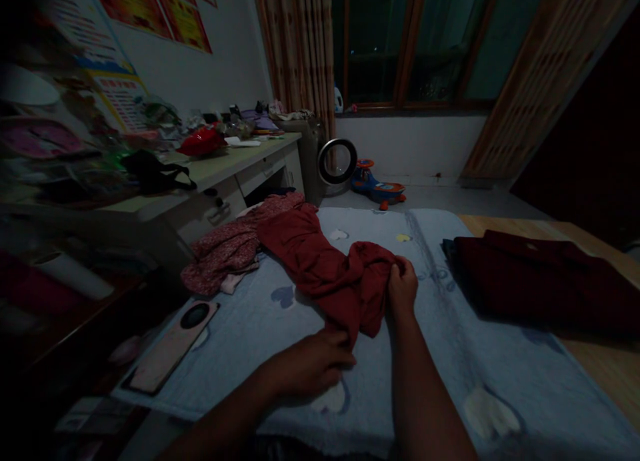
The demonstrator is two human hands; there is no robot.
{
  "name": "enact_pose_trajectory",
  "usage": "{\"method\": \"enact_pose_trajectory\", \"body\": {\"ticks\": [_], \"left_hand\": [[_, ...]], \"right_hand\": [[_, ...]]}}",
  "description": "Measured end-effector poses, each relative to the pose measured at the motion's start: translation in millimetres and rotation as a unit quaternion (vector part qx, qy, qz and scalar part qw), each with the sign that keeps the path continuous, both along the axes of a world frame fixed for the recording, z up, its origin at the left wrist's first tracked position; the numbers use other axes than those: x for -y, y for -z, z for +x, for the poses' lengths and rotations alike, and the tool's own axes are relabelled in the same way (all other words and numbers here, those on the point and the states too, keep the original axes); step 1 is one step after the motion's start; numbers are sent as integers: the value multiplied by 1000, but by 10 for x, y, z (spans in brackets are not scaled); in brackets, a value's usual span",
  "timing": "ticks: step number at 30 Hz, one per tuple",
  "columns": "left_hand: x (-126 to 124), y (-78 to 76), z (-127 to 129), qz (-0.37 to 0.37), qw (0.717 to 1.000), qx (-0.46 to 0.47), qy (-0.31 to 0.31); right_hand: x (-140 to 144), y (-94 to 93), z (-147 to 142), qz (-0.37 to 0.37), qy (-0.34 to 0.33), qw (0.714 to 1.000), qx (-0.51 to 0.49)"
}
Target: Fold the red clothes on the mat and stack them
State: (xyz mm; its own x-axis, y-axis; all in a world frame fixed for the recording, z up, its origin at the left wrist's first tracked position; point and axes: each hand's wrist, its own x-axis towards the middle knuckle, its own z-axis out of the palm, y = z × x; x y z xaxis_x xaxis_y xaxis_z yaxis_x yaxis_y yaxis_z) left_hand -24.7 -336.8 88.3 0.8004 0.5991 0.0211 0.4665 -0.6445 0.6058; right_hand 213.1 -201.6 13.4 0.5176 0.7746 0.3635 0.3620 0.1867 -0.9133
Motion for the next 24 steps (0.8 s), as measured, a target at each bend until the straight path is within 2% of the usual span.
{"method": "enact_pose_trajectory", "body": {"ticks": [1,3,6,8,10,13,17,20,24], "left_hand": [[-45,-48,-24,-17,1000,14,6],[-185,-129,-91,-18,997,67,-29],[-487,-168,-243,81,977,94,-170],[-722,-134,-369,165,957,9,-240],[-962,-75,-490,187,938,-115,-268],[-1287,4,-604,213,916,-206,-269],[-1573,47,-581,242,916,-221,-231],[-1669,56,-494,182,939,-204,-210],[-1686,13,-398,102,954,-160,-232]], "right_hand": [[-4,10,10,-10,-2,1000,12],[-14,24,30,-29,7,998,57],[-20,24,47,-57,53,985,155],[-11,10,41,-80,73,971,213],[6,-10,19,-115,69,956,259],[36,-44,-19,-186,36,928,320],[49,-69,-14,-234,-6,899,369],[32,-49,44,-221,-47,894,388],[3,2,118,-196,-67,901,382]]}}
